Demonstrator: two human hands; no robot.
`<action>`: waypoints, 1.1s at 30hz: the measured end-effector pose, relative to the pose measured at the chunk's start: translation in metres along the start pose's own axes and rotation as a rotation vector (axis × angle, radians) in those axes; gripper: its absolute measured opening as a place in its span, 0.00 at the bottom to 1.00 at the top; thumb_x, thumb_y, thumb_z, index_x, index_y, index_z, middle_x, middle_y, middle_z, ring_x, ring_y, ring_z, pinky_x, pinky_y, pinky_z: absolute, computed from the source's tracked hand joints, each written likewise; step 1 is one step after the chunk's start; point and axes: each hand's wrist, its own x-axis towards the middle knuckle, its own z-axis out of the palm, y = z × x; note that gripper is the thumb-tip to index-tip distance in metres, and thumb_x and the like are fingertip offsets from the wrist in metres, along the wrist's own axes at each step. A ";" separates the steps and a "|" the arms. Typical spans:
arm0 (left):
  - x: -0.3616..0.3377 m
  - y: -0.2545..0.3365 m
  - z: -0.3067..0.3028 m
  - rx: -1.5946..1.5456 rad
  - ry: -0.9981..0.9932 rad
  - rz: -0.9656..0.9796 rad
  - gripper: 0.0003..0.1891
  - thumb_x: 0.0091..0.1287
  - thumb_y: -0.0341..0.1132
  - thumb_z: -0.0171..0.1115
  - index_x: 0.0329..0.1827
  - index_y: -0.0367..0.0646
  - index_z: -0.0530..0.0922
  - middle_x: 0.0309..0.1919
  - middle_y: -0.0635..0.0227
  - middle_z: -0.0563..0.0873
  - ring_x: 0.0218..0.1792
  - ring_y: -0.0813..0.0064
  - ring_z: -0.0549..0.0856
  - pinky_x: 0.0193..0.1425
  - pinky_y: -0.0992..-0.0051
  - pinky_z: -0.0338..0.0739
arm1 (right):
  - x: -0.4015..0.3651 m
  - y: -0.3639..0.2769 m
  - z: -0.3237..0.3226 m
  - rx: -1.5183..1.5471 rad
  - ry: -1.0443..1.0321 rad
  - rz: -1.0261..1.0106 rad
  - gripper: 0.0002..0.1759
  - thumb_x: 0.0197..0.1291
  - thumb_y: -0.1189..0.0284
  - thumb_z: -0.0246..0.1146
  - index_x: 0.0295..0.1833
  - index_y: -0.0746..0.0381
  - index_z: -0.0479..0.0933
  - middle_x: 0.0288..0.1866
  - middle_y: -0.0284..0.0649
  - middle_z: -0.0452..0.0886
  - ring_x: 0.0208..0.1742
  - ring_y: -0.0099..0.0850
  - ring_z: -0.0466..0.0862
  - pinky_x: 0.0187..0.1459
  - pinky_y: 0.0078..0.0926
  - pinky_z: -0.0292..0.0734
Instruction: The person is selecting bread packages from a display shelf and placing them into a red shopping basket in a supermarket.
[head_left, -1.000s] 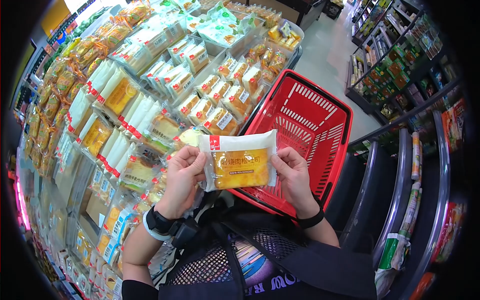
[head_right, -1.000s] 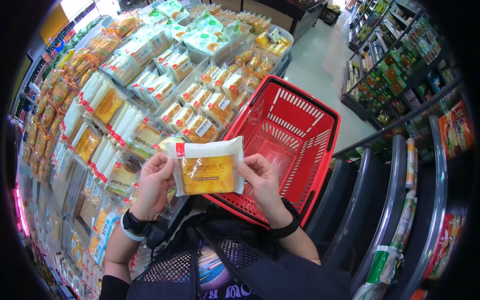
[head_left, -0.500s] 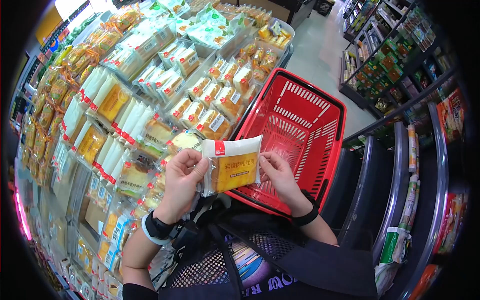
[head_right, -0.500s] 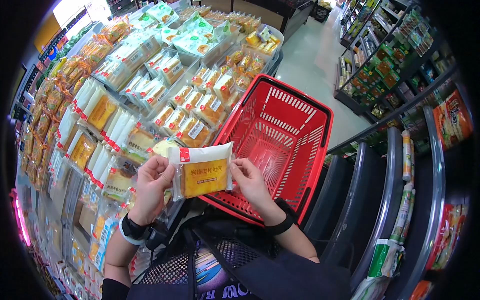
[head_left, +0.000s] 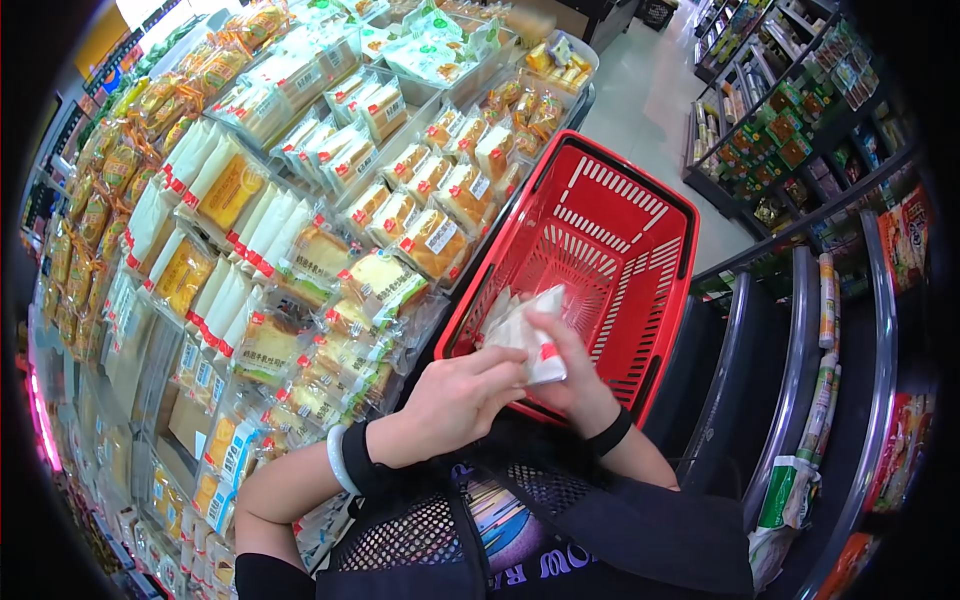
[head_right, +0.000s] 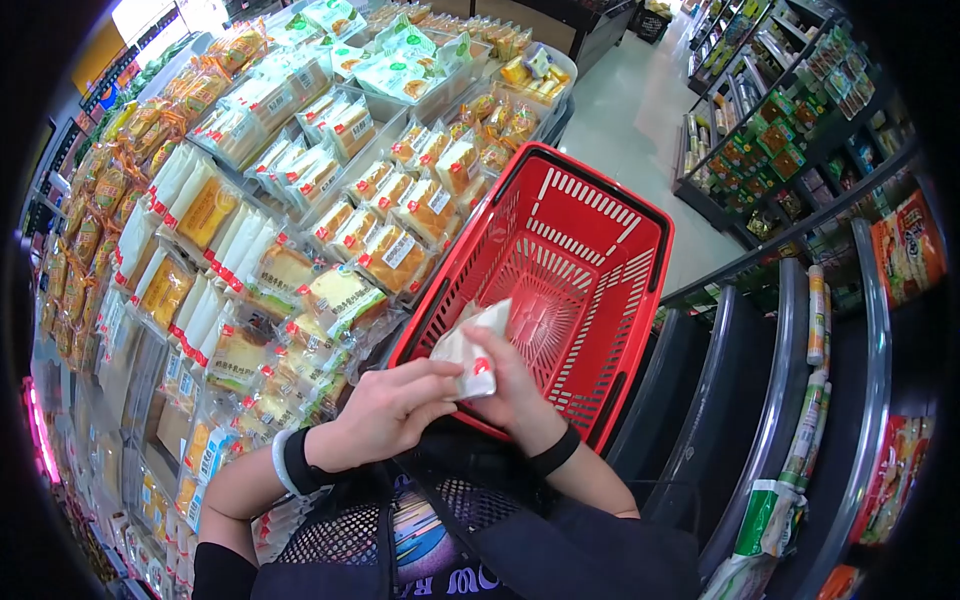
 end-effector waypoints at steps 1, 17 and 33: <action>0.001 -0.002 -0.001 -0.041 -0.022 -0.021 0.10 0.56 0.29 0.69 0.40 0.39 0.80 0.46 0.58 0.84 0.42 0.60 0.86 0.44 0.72 0.81 | 0.001 -0.010 -0.005 -0.022 0.045 -0.064 0.16 0.63 0.67 0.60 0.55 0.54 0.68 0.46 0.39 0.78 0.48 0.33 0.81 0.48 0.37 0.80; -0.035 0.009 -0.054 -0.346 0.173 -0.370 0.22 0.60 0.20 0.63 0.58 0.36 0.72 0.56 0.59 0.79 0.46 0.70 0.87 0.47 0.75 0.82 | 0.108 -0.005 -0.159 -1.197 0.884 0.020 0.48 0.48 0.67 0.69 0.74 0.55 0.52 0.69 0.56 0.60 0.68 0.49 0.65 0.63 0.47 0.68; -0.054 0.001 -0.056 -0.319 0.256 -0.479 0.22 0.61 0.19 0.61 0.59 0.34 0.70 0.56 0.59 0.80 0.45 0.71 0.87 0.48 0.75 0.82 | 0.152 -0.007 -0.239 -1.368 0.629 -0.110 0.22 0.54 0.67 0.66 0.55 0.61 0.77 0.45 0.45 0.82 0.44 0.31 0.82 0.42 0.29 0.79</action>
